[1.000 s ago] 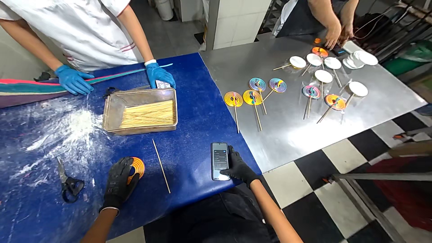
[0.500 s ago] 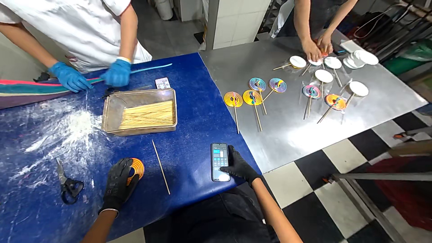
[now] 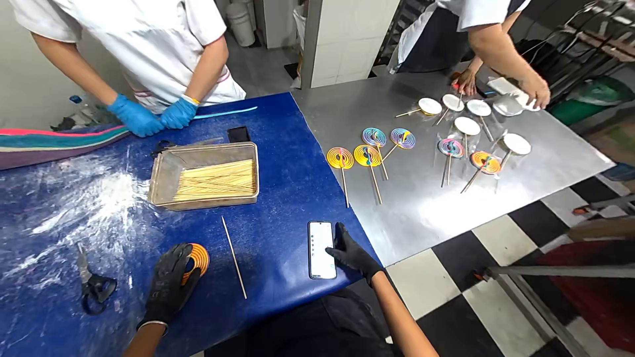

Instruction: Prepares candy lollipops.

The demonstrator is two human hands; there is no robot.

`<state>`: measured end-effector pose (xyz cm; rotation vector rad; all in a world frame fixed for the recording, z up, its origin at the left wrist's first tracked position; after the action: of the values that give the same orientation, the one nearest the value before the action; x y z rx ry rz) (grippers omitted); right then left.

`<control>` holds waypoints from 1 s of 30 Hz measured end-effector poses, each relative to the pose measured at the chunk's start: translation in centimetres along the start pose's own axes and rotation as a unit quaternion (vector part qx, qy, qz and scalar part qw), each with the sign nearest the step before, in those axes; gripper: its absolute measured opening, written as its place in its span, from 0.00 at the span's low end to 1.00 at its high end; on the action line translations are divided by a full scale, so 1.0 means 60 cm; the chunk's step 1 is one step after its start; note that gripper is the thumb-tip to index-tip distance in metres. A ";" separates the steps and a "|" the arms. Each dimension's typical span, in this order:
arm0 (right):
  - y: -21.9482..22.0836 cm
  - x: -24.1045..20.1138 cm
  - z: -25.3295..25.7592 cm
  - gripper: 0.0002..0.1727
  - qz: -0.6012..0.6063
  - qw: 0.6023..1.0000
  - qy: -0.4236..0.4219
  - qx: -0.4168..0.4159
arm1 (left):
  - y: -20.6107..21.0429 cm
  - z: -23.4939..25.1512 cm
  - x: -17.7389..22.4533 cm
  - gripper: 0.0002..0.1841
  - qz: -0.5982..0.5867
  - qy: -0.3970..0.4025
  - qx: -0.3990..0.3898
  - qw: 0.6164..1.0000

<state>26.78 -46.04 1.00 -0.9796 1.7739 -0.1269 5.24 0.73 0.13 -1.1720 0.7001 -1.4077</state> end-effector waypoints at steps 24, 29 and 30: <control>0.034 -0.018 -0.028 0.85 -0.170 0.985 0.009 0.024 | 0.014 -0.008 -0.015 0.37 0.000 0.000 -0.006 1.000; 0.024 -0.009 -0.020 0.80 -0.117 0.993 0.010 0.029 | 0.016 -0.009 -0.018 0.37 0.002 -0.006 -0.010 1.000; 0.021 -0.007 -0.018 0.78 -0.103 0.994 0.010 0.029 | 0.017 -0.010 -0.018 0.37 0.002 -0.005 -0.009 1.000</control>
<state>25.21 -45.31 1.16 -1.1206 1.6743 -0.3188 4.95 1.47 -1.25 -1.1905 0.7104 -1.3932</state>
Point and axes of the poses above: each hand's wrist, its own z-axis towards the middle knuckle, its own y-axis out of the palm, x = y × z, the point moved 5 cm from there along z, towards the middle knuckle, and after that the axes turned 6 degrees about x, right-handed, at the moved point
